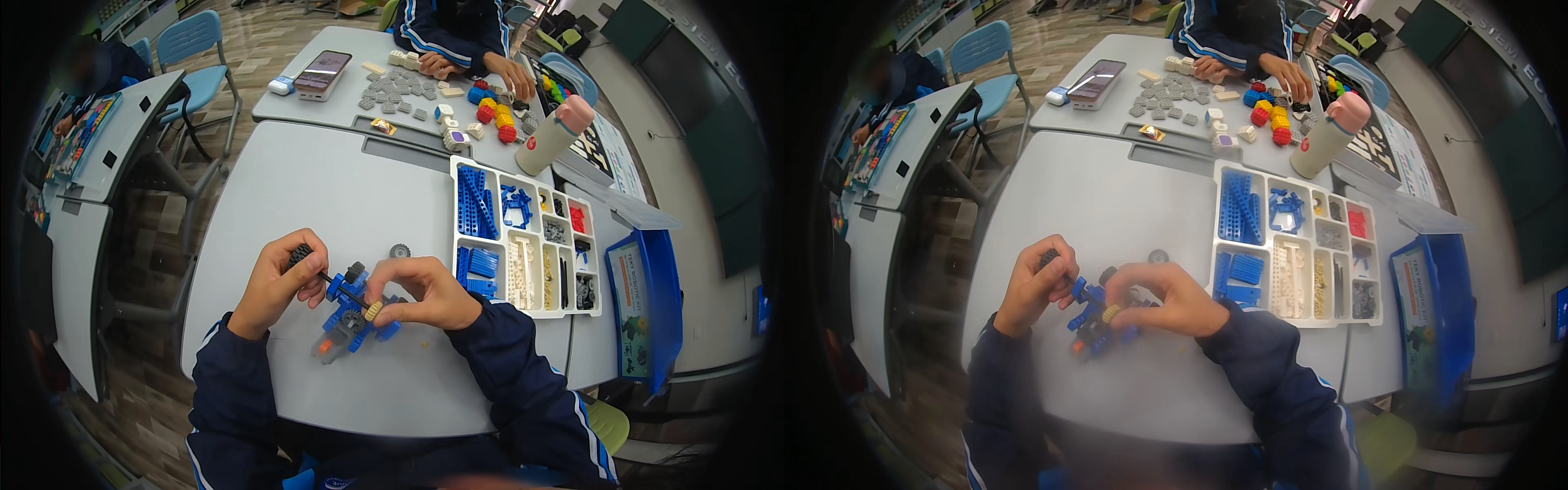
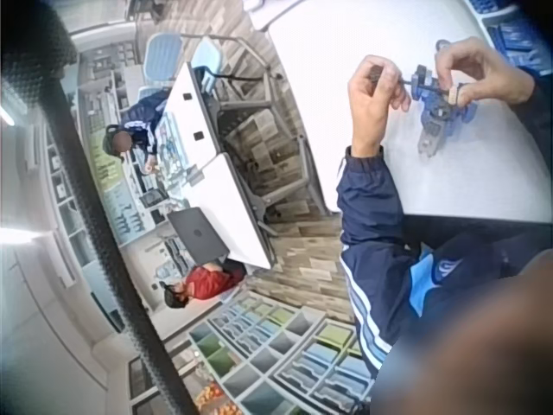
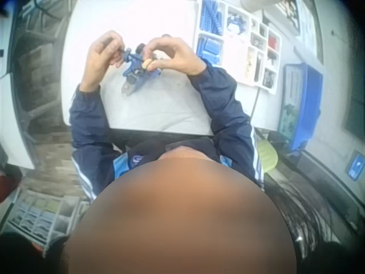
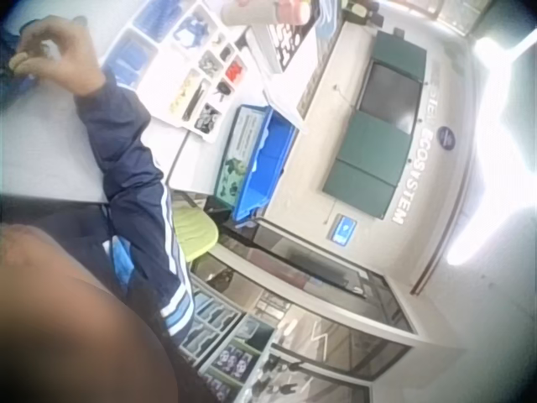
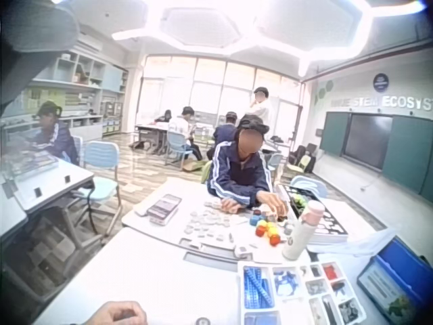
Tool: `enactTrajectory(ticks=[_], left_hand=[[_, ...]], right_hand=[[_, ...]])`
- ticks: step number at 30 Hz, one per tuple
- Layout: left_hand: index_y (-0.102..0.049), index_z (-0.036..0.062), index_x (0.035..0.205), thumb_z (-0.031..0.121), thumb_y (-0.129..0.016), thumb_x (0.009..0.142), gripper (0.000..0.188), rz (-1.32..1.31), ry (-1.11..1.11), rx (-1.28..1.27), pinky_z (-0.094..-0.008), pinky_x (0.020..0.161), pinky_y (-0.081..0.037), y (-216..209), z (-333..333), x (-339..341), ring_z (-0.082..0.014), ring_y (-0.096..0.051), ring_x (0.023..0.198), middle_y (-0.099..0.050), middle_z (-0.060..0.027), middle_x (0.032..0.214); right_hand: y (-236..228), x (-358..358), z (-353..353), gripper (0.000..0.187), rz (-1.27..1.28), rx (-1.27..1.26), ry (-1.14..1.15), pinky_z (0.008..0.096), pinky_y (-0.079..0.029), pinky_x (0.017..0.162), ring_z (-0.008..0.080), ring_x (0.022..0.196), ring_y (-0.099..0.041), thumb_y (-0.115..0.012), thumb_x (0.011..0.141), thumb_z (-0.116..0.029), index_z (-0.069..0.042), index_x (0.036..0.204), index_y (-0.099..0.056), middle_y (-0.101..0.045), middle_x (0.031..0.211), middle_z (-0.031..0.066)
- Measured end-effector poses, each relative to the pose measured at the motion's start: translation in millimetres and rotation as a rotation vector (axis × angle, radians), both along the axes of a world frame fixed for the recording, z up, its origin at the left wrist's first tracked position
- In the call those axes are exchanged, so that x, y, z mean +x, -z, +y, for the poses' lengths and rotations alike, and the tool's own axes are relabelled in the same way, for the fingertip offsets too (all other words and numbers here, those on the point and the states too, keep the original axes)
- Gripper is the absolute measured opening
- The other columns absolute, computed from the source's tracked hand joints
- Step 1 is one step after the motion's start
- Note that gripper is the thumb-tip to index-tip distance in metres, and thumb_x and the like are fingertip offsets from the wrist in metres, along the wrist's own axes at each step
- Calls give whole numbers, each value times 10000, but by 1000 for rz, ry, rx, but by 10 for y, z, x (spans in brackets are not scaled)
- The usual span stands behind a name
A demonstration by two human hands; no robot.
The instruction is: The person assembles a small wheeled robot from LEGO Technic parts at a table. They pick pieces from a compartmentalized tray, attach beams and gears to a chassis, and fit wheels onto axles. The person rotates the assembly to align parts and secures components by hand.
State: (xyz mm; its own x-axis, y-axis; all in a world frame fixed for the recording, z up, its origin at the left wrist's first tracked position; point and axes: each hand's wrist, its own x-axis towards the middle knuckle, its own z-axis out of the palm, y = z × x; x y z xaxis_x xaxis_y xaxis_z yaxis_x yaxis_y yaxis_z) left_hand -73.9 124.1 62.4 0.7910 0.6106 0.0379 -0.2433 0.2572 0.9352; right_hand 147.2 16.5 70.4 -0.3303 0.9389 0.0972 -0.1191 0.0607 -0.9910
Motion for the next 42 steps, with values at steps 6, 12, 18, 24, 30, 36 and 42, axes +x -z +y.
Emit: enactTrajectory(ticks=[6, 12, 18, 24, 30, 36, 42], left_hand=[[-537, 27, 893, 234, -589, 998, 238, -24, -16, 27, -241, 501, -429, -2, -10, 0, -48, -396, 529, -445, 16, 680], [-467, 78, 839, 325, -576, 995, 311, 43, -26, 37, -225, 450, -351, -27, -28, 13, -63, -370, 563, -434, 0, 699], [-392, 112, 797, 347, -480, 1041, 350, 11, -44, 9, -215, 437, -294, -15, -60, 57, -57, -291, 565, -317, 33, 683], [-376, 121, 769, 323, -455, 1046, 352, 34, -139, 42, -214, 430, -235, -4, -81, 78, -42, -259, 537, -293, 54, 644], [-334, 135, 688, 286, -498, 1012, 394, 91, -281, 32, -229, 435, -203, 10, -101, 74, -34, -234, 497, -277, 67, 592], [-300, 144, 663, 256, -503, 997, 406, 73, -347, 28, -239, 436, -198, 16, -103, 62, -33, -233, 487, -263, 69, 579], [-290, 142, 664, 264, -507, 993, 412, 48, -367, 39, -241, 437, -197, 27, -109, 64, -39, -222, 486, -251, 64, 579]], right_hand=[[-29, -29, -21, 192, 10, 26, 12, 293, -440, 878, 128, 899, -573, -760, 818, -33, -10, 989, -677, -652, 915, 34], [-42, -35, -20, 195, 39, -24, 6, 300, -437, 897, 140, 917, -584, -775, 809, -35, -9, 975, -677, -653, 924, 37], [-24, -66, 2, 219, 33, -33, 1, 322, -434, 943, 160, 962, -604, -806, 790, -47, -19, 967, -681, -662, 948, 50], [-9, -121, 5, 166, 13, 20, -13, 291, -424, 901, 123, 932, -570, -736, 847, -48, -16, 992, -661, -643, 934, 25], [8, -191, 19, 155, -26, 27, -36, 278, -430, 887, 108, 925, -565, -714, 873, -70, -21, 1003, -645, -634, 935, 14], [-2, -231, 15, 158, 29, -57, -72, 266, -443, 860, 97, 908, -564, -699, 896, -78, -25, 1023, -621, -619, 944, 13], [17, -215, 27, 156, 32, -54, -100, 271, -445, 871, 101, 920, -569, -695, 895, -65, -27, 1029, -624, -620, 957, 19]])
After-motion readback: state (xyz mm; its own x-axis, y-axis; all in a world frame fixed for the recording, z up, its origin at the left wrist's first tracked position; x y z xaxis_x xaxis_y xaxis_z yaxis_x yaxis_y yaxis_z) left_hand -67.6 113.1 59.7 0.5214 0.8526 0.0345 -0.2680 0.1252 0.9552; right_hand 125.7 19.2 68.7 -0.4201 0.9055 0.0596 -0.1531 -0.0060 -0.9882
